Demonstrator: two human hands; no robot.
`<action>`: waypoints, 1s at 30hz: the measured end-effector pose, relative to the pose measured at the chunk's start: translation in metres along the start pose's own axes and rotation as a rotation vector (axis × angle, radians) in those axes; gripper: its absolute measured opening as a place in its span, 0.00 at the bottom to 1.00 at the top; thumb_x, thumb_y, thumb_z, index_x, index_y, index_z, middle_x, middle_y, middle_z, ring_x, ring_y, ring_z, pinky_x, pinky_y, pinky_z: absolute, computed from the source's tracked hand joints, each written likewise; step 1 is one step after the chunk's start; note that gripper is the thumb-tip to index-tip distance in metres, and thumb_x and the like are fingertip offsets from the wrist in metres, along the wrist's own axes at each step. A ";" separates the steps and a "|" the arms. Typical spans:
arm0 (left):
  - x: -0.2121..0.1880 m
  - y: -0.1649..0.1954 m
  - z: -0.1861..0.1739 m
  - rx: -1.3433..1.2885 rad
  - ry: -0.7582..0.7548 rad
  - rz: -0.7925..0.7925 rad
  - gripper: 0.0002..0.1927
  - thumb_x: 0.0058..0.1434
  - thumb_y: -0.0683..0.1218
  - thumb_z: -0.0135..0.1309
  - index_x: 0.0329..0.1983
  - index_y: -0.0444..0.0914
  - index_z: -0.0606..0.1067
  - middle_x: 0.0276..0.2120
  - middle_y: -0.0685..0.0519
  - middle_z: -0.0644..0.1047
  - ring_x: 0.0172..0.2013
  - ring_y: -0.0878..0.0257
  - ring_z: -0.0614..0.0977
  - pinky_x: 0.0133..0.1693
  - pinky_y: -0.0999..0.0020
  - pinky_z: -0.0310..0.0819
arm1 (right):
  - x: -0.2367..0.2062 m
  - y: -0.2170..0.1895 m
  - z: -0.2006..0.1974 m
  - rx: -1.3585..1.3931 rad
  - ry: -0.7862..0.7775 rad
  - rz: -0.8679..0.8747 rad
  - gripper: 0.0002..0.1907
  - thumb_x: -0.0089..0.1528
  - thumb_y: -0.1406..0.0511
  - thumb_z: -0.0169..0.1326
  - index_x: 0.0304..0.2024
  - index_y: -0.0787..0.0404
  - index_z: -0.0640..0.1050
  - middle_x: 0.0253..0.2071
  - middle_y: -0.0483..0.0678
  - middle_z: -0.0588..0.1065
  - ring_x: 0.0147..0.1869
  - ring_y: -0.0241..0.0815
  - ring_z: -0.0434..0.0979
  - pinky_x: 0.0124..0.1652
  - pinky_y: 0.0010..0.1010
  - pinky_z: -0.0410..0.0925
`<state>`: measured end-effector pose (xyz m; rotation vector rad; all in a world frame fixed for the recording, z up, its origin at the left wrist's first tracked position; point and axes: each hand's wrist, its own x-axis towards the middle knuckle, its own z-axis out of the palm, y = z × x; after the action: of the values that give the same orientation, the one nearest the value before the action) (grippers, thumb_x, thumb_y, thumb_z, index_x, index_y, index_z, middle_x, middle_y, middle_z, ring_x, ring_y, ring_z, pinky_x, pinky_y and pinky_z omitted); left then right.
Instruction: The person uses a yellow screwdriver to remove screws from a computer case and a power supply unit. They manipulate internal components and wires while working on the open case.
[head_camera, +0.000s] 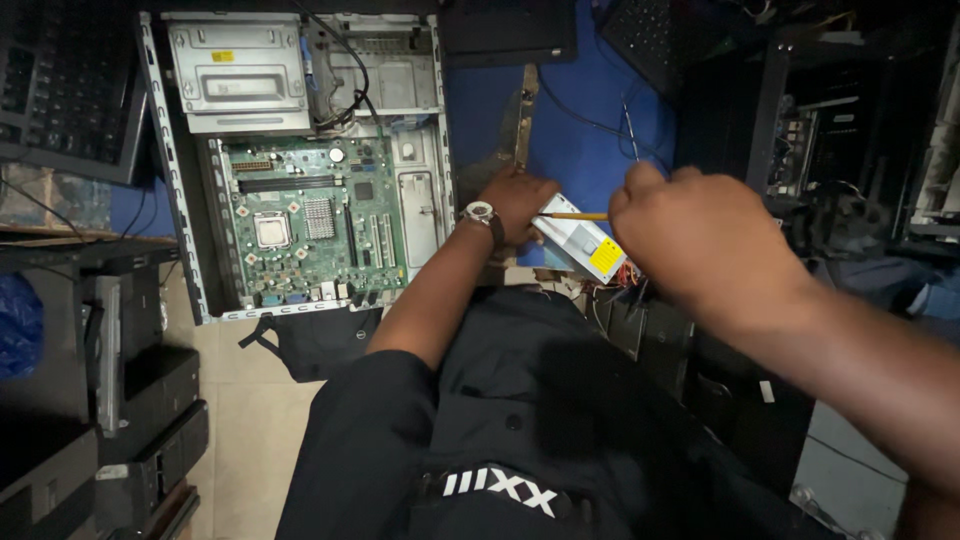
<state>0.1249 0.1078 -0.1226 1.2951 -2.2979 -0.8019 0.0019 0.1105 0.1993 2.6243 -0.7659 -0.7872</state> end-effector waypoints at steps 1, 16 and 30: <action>0.000 0.001 -0.001 -0.001 -0.006 -0.007 0.34 0.43 0.50 0.72 0.53 0.43 0.71 0.47 0.51 0.80 0.53 0.52 0.79 0.60 0.48 0.62 | -0.001 0.000 -0.002 -0.007 0.026 -0.037 0.08 0.54 0.65 0.56 0.35 0.60 0.82 0.34 0.50 0.79 0.38 0.48 0.83 0.30 0.37 0.75; -0.001 0.007 -0.011 -0.021 -0.012 -0.020 0.32 0.46 0.51 0.71 0.54 0.45 0.71 0.44 0.51 0.80 0.52 0.52 0.79 0.60 0.47 0.61 | -0.002 -0.006 -0.014 -0.146 0.021 -0.036 0.04 0.56 0.64 0.57 0.29 0.56 0.81 0.29 0.44 0.78 0.38 0.42 0.83 0.31 0.32 0.73; 0.000 0.014 -0.016 -0.018 -0.021 -0.025 0.38 0.39 0.54 0.75 0.52 0.44 0.70 0.43 0.50 0.80 0.51 0.50 0.79 0.58 0.47 0.62 | -0.007 -0.007 -0.015 -0.154 -0.031 -0.003 0.03 0.55 0.65 0.59 0.30 0.56 0.82 0.30 0.43 0.79 0.44 0.43 0.82 0.35 0.32 0.73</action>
<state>0.1254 0.1092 -0.1011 1.3154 -2.2900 -0.8467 0.0081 0.1218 0.2114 2.4831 -0.6809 -0.8544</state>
